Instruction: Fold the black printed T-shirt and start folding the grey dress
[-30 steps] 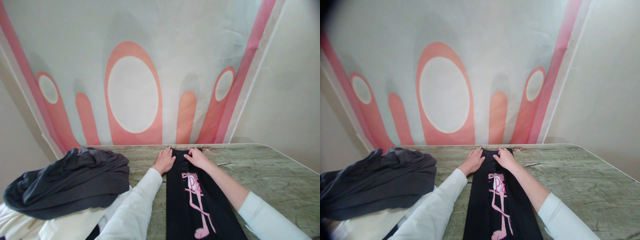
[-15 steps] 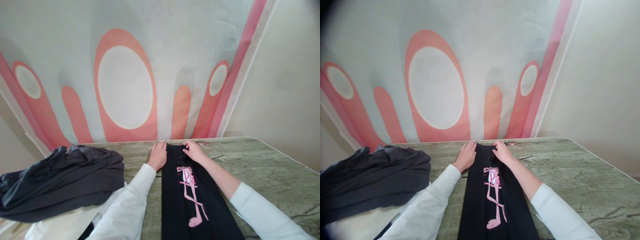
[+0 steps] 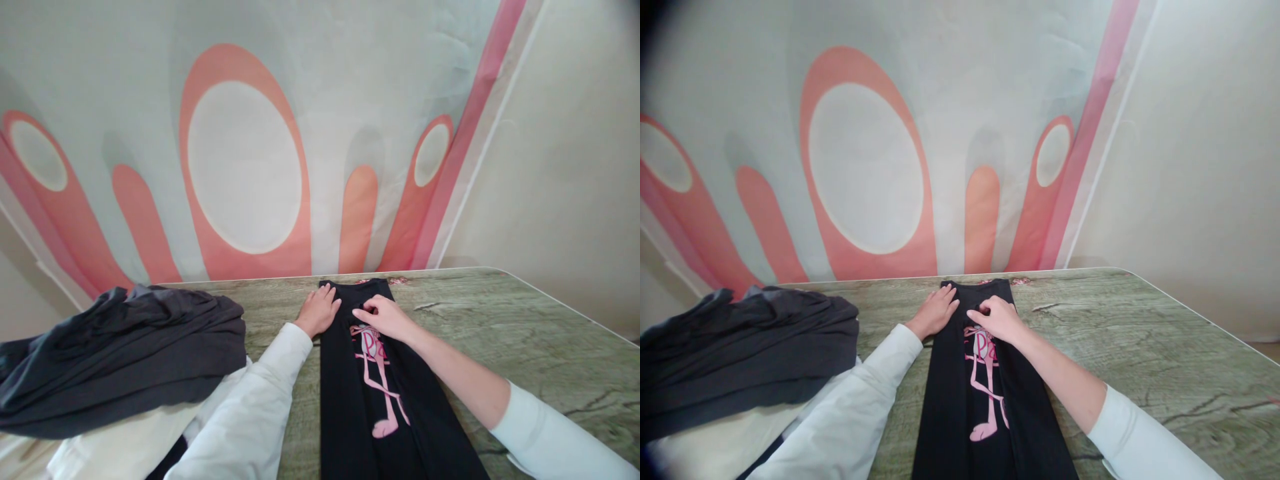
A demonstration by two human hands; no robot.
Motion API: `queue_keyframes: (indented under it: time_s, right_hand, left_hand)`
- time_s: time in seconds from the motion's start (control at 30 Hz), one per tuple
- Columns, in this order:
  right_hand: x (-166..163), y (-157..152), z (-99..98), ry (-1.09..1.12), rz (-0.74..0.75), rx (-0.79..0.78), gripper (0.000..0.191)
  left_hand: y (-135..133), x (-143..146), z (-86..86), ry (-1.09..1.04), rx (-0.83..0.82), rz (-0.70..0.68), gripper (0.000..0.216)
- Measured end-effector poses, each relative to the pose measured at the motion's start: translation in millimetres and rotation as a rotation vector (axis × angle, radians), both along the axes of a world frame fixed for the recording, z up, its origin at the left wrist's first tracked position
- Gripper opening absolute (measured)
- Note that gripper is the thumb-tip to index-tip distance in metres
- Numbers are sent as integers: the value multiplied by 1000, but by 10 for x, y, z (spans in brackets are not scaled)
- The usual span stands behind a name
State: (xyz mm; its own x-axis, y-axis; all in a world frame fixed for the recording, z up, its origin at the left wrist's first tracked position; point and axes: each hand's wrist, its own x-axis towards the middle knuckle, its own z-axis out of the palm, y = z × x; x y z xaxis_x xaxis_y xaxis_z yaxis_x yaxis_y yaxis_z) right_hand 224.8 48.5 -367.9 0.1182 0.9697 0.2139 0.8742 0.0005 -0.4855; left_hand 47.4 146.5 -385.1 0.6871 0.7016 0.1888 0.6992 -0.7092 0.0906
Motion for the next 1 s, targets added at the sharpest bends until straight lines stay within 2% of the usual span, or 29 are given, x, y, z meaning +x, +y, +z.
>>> queue_keyframes:
  time_s: [0.17, 0.33, 0.43, 0.53, 0.67, 0.8, 1.0]
  right_hand:
    - [-97, -14, 29, 19, -48, -8, 26]
    - [-98, -71, 111, 10, 8, -58, 27]
    - [-45, -74, 162, -17, 25, -26, 27]
    - [50, -40, 182, -28, -11, 85, 24]
    - [220, 51, 64, -24, -9, 208, 9]
    - [392, 145, -128, -26, 39, 218, 15]
    - [532, 235, -208, -30, 89, 192, 26]
  left_hand:
    - [19, 6, -29, -12, 9, -6, 52]
    - [45, 0, -56, -23, 15, -5, 51]
    - [11, 7, 7, -42, 47, -6, 46]
    - [-129, 62, 117, -93, 129, -49, 37]
    - [-462, 188, 224, -155, 111, -92, 24]
    - [-725, 232, 263, -228, 121, -80, 26]
    - [-775, 181, 290, -191, 80, -110, 26]
